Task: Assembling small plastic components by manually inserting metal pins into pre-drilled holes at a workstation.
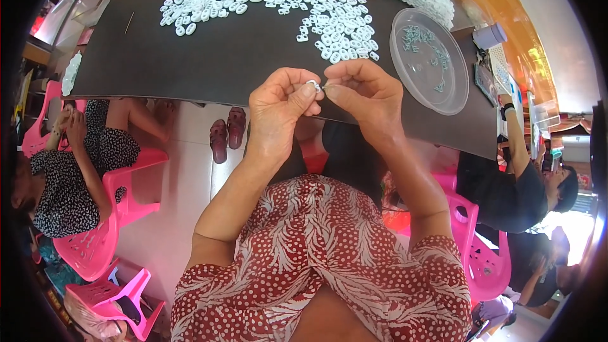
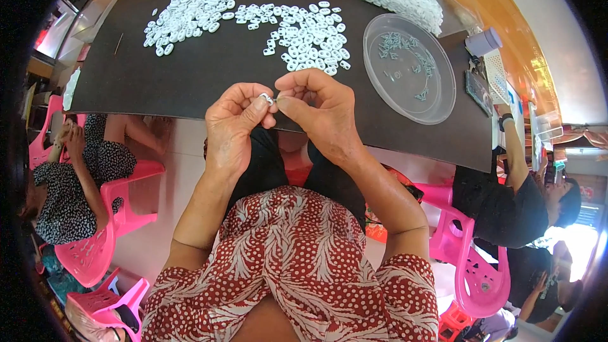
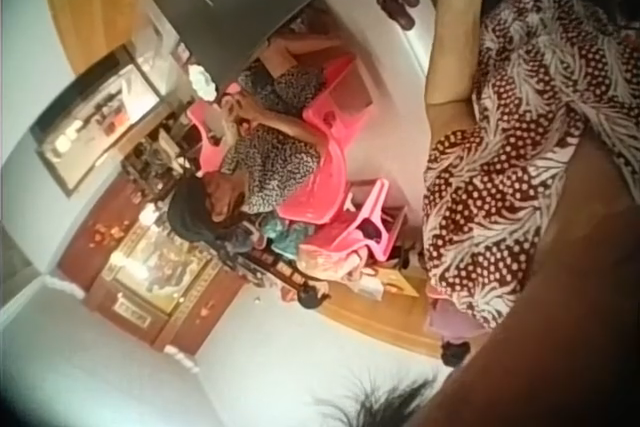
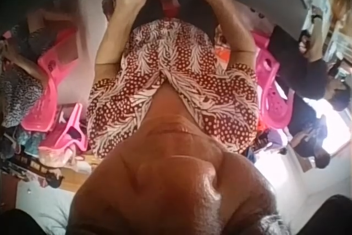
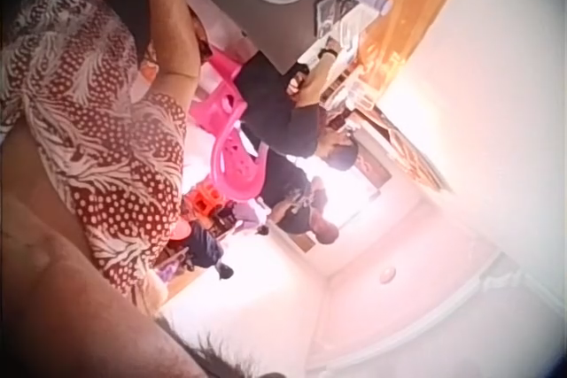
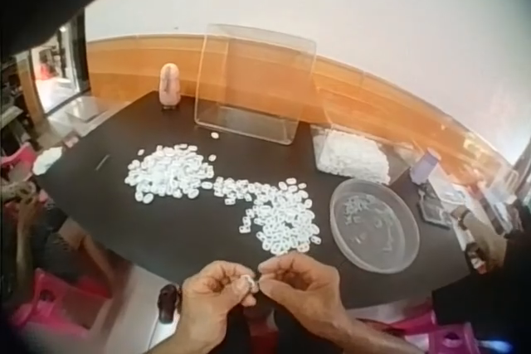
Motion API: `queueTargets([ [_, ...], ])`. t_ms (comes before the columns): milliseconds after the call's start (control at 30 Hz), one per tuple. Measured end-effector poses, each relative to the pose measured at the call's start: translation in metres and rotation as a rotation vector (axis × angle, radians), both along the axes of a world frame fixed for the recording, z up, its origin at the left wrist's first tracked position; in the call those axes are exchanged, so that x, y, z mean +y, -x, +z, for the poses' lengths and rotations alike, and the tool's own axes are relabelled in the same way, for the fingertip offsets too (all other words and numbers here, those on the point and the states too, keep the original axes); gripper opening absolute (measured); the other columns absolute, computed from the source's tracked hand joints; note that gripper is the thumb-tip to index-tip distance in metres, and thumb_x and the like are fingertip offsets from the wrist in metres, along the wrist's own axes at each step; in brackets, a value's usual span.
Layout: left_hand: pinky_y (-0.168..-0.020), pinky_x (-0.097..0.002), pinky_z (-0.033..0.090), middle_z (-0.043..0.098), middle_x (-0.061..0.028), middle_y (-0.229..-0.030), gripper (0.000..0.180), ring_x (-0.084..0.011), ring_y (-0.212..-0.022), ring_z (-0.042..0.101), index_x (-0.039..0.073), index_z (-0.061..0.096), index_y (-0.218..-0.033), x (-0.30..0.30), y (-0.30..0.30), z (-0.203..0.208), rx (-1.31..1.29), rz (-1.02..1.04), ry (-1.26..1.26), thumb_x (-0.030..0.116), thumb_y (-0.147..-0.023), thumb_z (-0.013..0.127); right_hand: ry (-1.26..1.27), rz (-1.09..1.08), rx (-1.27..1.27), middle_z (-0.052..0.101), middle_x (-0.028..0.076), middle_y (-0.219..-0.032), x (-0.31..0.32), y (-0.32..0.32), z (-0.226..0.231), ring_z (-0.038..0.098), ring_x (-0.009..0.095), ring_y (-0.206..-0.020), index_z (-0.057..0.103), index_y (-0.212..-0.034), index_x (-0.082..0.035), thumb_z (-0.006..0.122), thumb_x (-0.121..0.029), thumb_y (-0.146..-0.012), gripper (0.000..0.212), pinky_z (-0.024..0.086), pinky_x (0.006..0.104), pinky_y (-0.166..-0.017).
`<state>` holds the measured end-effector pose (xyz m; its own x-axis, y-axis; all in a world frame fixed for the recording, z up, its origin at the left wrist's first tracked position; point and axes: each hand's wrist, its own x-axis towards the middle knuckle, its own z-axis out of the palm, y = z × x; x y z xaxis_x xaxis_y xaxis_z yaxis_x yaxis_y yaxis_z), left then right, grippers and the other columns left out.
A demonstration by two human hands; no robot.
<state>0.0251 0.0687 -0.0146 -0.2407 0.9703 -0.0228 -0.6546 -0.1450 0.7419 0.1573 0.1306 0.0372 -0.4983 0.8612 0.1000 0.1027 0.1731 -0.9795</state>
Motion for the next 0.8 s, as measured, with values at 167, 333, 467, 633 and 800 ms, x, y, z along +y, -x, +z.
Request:
queueTargets([
  [167,-0.062,-0.0186,0.046,0.061,-0.0041,-0.083,0.011,-0.0064,-0.069,0.055,-0.002,0.059,-0.096,-0.0025,-0.0021,0.0007,0.071,0.036,-0.013,0.004,-0.088,0.058,-0.032,-0.025,-0.035,0.061,0.001,-0.080,-0.0013,0.0032,-0.0021,0.054,0.005,-0.071,0.062,-0.096,0.001,0.062,0.000,-0.078,0.018,0.044,0.0198,-0.064],
  [333,-0.062,-0.0184,0.046,0.060,-0.0033,-0.082,0.010,-0.0053,-0.070,0.054,-0.003,0.059,-0.096,-0.0045,-0.0040,0.0018,0.112,0.093,-0.011,0.004,-0.088,0.057,-0.054,-0.020,-0.054,0.060,0.000,-0.078,-0.0023,0.0048,-0.0051,0.052,0.004,-0.070,0.063,-0.096,0.001,0.062,-0.001,-0.078,0.018,0.044,0.0195,-0.064],
  [467,-0.061,-0.0185,0.045,0.060,-0.0024,-0.082,0.009,-0.0051,-0.069,0.053,-0.002,0.059,-0.095,-0.0056,-0.0034,0.0001,0.178,0.118,-0.005,0.002,-0.087,0.057,-0.076,-0.010,-0.074,0.060,-0.001,-0.078,-0.0029,0.0056,-0.0064,0.051,0.003,-0.069,0.063,-0.095,0.000,0.063,-0.001,-0.077,0.018,0.043,0.0190,-0.064],
  [633,-0.061,-0.0187,0.044,0.059,-0.0013,-0.080,0.008,-0.0049,-0.067,0.051,-0.002,0.059,-0.094,-0.0064,-0.0021,-0.0004,0.271,0.147,0.014,0.000,-0.087,0.056,-0.037,0.012,-0.099,0.060,0.001,-0.083,-0.0030,0.0046,-0.0052,0.053,0.005,-0.075,0.062,-0.098,0.002,0.062,0.002,-0.078,0.020,0.045,0.0198,-0.068],
  [800,-0.059,-0.0189,0.043,0.059,-0.0006,-0.078,0.007,-0.0049,-0.065,0.050,-0.002,0.060,-0.092,-0.0082,-0.0015,-0.0012,0.310,0.148,0.020,-0.001,-0.086,0.056,-0.017,0.023,-0.118,0.060,0.002,-0.087,-0.0041,0.0051,-0.0063,0.056,0.007,-0.080,0.061,-0.100,0.003,0.062,0.005,-0.080,0.021,0.046,0.0205,-0.072],
])
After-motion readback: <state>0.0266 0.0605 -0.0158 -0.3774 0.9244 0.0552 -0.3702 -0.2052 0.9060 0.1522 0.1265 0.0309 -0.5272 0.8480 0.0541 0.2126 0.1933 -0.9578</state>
